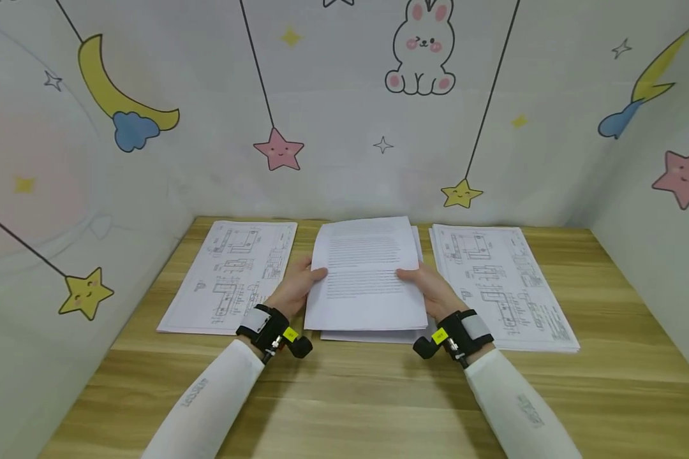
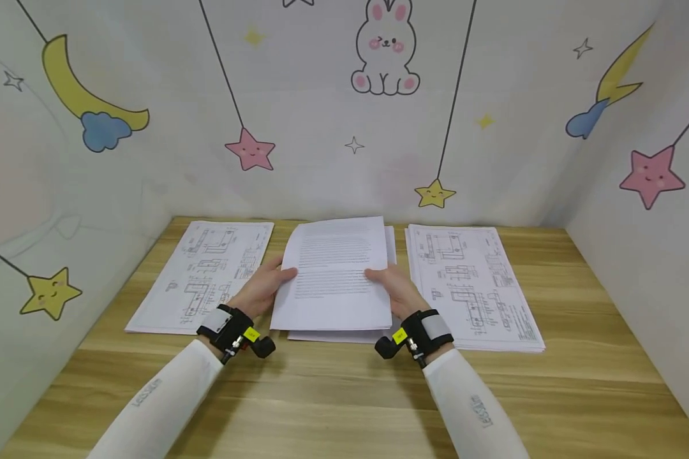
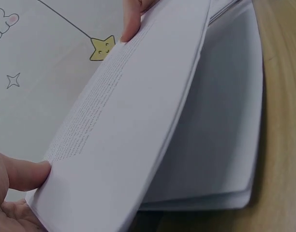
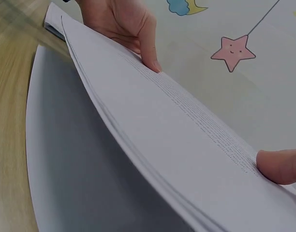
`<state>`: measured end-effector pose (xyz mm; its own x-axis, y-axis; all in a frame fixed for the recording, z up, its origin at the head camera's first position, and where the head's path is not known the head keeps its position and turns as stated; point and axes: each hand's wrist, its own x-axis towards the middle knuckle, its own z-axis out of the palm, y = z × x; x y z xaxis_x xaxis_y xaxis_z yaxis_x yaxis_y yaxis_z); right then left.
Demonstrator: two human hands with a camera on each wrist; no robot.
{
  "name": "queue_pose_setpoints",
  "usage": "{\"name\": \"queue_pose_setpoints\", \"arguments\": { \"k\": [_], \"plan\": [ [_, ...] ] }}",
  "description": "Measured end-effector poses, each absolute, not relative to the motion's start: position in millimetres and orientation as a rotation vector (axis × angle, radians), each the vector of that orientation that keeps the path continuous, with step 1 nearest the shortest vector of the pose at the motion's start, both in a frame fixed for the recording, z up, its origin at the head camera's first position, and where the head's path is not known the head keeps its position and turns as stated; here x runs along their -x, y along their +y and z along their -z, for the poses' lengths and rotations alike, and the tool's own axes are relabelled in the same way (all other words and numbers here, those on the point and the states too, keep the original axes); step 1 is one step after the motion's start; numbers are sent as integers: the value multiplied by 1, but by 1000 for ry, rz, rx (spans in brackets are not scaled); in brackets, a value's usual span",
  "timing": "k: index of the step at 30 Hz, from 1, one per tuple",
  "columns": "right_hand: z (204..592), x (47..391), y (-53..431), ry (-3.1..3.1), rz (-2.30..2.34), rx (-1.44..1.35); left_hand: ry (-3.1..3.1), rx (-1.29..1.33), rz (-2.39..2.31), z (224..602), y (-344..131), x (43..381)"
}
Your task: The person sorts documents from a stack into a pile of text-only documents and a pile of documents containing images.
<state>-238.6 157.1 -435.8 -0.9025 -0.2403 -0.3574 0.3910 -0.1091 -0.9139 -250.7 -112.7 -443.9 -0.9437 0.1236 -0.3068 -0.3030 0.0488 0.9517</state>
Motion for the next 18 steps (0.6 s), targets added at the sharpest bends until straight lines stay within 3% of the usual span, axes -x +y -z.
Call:
{"name": "queue_pose_setpoints", "arguments": {
  "k": [18],
  "plan": [
    [438, 235, 184, 2488, 1436, -259, 2229, 182, -1691, 455, -86, 252]
  ]
}}
